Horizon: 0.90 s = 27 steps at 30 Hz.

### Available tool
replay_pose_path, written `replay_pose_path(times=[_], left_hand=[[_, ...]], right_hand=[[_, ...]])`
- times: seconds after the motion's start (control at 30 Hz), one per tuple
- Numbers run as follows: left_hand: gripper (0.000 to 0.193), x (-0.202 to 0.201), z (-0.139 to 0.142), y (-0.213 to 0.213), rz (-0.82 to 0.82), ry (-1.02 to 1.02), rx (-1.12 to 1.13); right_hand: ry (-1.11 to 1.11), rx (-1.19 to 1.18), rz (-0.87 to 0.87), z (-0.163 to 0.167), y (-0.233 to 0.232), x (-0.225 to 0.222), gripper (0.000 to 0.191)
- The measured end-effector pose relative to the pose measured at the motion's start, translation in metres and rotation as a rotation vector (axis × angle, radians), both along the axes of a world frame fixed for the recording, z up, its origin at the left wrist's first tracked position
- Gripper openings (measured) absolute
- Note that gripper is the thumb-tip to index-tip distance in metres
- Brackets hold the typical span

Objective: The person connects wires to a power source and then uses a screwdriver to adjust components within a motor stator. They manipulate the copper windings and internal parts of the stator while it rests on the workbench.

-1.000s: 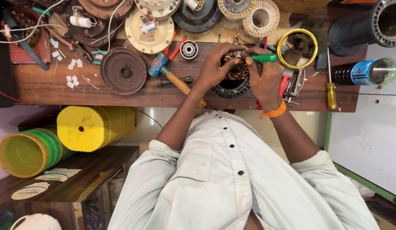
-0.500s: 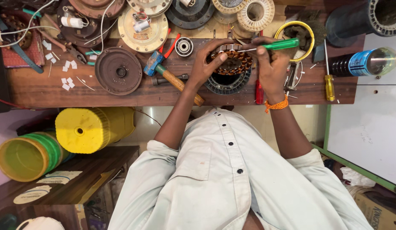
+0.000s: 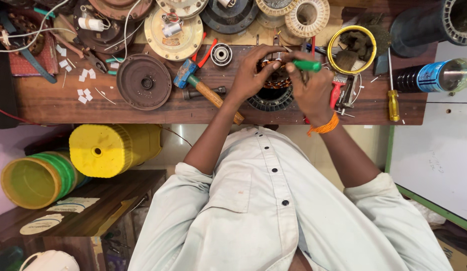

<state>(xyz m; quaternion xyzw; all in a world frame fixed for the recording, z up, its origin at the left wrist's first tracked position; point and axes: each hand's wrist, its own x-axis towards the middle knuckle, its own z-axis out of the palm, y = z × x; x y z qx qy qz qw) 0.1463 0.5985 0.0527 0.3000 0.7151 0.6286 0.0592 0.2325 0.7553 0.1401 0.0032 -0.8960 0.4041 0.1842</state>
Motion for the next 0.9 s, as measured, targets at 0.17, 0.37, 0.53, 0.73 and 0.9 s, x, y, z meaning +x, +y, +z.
replay_pose_path(times=[0.17, 0.37, 0.53, 0.73, 0.9], left_hand=[[0.035, 0.001, -0.005, 0.003, -0.001, -0.022, 0.014], [0.037, 0.0, -0.02, 0.004, -0.001, -0.057, 0.023], [0.04, 0.004, -0.028, 0.001, -0.021, -0.159, 0.16], [0.04, 0.003, -0.016, -0.01, -0.049, -0.194, 0.145], [0.036, 0.001, 0.007, -0.011, -0.043, -0.027, 0.049]], right_hand=[[0.123, -0.136, 0.042, -0.014, 0.008, -0.002, 0.039], [-0.061, -0.237, 0.038, -0.024, 0.031, -0.003, 0.042], [0.127, -0.392, 0.157, -0.046, 0.024, 0.0, 0.038], [0.152, -0.856, 0.117, -0.058, 0.024, 0.002, 0.034], [0.078, -0.829, 0.081, -0.054, 0.027, 0.006, 0.036]])
